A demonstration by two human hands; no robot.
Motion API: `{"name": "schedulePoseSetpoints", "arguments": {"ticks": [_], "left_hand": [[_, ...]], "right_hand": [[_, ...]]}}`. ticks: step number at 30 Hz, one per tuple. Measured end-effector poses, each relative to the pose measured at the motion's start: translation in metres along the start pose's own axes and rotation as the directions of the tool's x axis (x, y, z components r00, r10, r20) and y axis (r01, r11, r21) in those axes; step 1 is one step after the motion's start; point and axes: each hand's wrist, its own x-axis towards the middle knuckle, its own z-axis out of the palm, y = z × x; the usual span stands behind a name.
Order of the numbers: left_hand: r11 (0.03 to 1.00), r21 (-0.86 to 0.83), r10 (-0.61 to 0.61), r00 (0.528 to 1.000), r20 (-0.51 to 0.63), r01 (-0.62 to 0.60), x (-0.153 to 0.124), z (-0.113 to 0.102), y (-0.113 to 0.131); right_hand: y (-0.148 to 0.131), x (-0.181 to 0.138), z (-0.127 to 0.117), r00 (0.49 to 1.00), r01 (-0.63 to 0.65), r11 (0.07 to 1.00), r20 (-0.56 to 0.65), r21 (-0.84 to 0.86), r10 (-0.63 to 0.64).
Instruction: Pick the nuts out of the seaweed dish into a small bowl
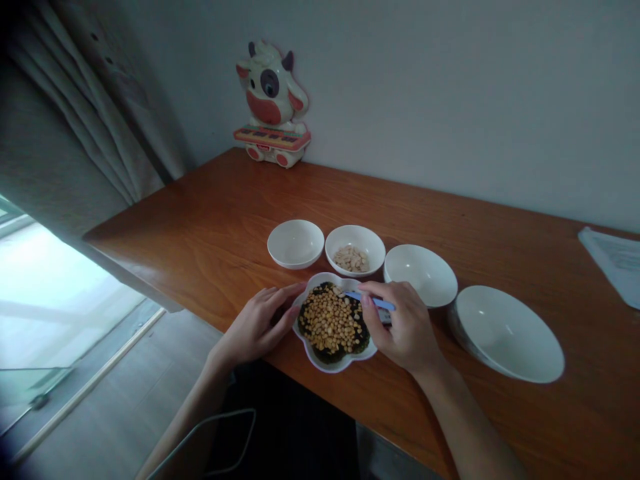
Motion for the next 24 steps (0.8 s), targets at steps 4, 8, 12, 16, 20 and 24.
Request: {"name": "schedulePoseSetpoints", "arguments": {"ticks": [4,8,12,16,20,24], "left_hand": [[1.0,0.001,0.002,1.0,-0.012,-0.001,-0.0002,0.0006,-0.0004],[1.0,0.003,-0.001,1.0,-0.015,0.001,-0.0006,0.0007,-0.0007],[1.0,0.001,0.002,1.0,-0.014,-0.002,-0.0006,0.0006,-0.0007],[1.0,-0.002,0.004,1.0,-0.013,-0.004,0.0,0.0013,-0.0008],[1.0,0.0,0.002,1.0,-0.012,-0.002,0.0002,0.0018,-0.0009],[1.0,0.007,0.009,1.0,-0.019,-0.009,-0.0001,0.002,-0.0013]], "right_hand": [[0.0001,0.0001,-0.0004,1.0,-0.008,1.0,0.005,0.021,0.008],[0.0013,-0.0006,0.0014,1.0,-0.014,0.999,0.024,0.03,0.013],[0.0016,-0.0006,0.0017,1.0,0.005,1.0,0.026,0.03,-0.005],[0.0001,0.0017,-0.0001,0.999,0.016,0.999,0.029,0.027,-0.017],[-0.0012,0.0036,-0.0013,0.999,0.018,0.999,0.026,0.039,-0.019],[-0.0007,0.0028,-0.0015,1.0,0.022,0.999,0.019,0.046,-0.023]]}}
